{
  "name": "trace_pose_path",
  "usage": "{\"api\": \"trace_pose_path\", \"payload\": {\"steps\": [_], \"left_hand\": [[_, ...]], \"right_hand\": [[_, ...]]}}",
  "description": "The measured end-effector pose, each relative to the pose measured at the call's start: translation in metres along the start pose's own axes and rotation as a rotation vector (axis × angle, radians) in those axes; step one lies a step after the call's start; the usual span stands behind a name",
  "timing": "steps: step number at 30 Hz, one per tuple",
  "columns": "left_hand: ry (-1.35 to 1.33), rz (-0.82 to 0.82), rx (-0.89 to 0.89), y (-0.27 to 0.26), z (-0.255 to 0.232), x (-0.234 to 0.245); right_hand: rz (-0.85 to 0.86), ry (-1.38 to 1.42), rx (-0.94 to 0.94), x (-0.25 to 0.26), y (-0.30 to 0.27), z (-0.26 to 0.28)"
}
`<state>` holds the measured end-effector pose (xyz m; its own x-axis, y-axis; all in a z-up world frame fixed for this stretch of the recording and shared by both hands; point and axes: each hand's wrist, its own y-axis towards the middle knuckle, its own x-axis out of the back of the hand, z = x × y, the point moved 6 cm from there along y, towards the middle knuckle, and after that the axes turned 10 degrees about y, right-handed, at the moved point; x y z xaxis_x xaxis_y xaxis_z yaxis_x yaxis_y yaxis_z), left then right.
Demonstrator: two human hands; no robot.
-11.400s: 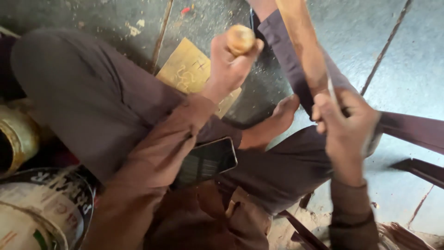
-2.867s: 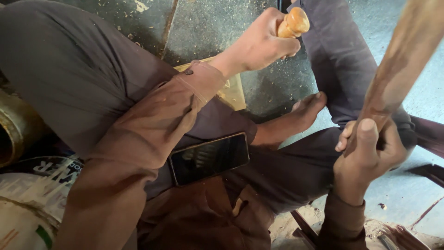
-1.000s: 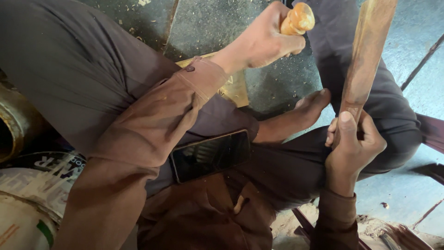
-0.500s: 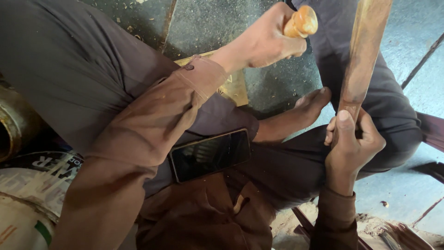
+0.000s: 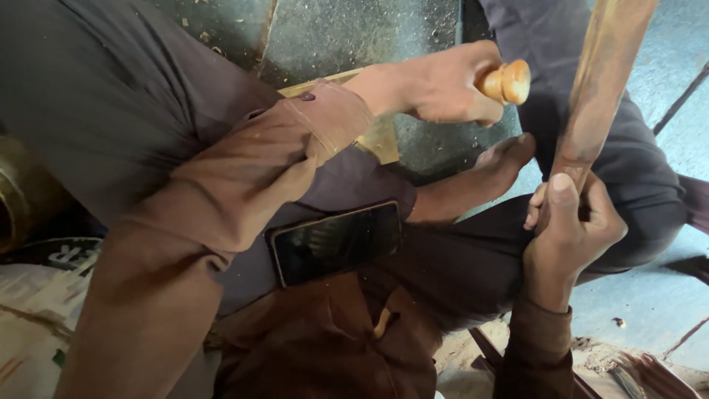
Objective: Using a mallet to work on a small piece of wood held in the hand.
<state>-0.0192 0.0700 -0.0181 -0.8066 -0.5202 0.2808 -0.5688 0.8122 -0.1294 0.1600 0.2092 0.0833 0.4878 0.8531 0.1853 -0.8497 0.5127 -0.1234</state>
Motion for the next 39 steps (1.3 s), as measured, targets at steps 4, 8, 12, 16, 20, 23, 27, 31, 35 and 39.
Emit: {"api": "trace_pose_path", "payload": {"steps": [4, 8, 12, 16, 20, 23, 27, 31, 35, 39], "left_hand": [[-0.045, 0.044, -0.056, -0.003, -0.011, -0.001], [-0.032, 0.096, -0.106, -0.003, -0.015, -0.002], [-0.038, 0.184, -0.182, -0.008, -0.024, -0.001], [-0.055, 0.168, -0.261, -0.005, -0.02, -0.007], [0.005, 0.15, -0.346, -0.006, -0.019, -0.011], [-0.048, 0.13, -0.353, -0.004, -0.014, -0.01], [0.032, -0.063, -0.179, 0.005, 0.0, -0.003], [-0.038, 0.028, -0.224, 0.006, 0.008, -0.008], [-0.055, -0.049, -0.297, 0.0, 0.002, -0.001], [-0.066, 0.003, -0.083, 0.016, 0.029, -0.015]], "right_hand": [[-0.01, 0.006, 0.0, 0.0, 0.0, 0.0], [-0.004, 0.016, 0.007, 0.001, -0.002, -0.002], [0.0, 0.037, 0.018, 0.0, -0.001, -0.002], [-0.012, 0.021, 0.013, 0.001, -0.006, 0.0], [-0.036, 0.041, 0.037, 0.002, -0.021, 0.002], [-0.087, 0.04, 0.065, -0.001, -0.039, 0.009], [-0.019, -0.335, 0.073, -0.002, -0.056, 0.011], [-0.05, -0.328, -0.004, -0.007, -0.06, 0.011], [-0.075, -0.248, 0.03, -0.004, -0.063, 0.015], [-0.028, -0.226, 0.028, -0.002, -0.062, 0.011]]}}
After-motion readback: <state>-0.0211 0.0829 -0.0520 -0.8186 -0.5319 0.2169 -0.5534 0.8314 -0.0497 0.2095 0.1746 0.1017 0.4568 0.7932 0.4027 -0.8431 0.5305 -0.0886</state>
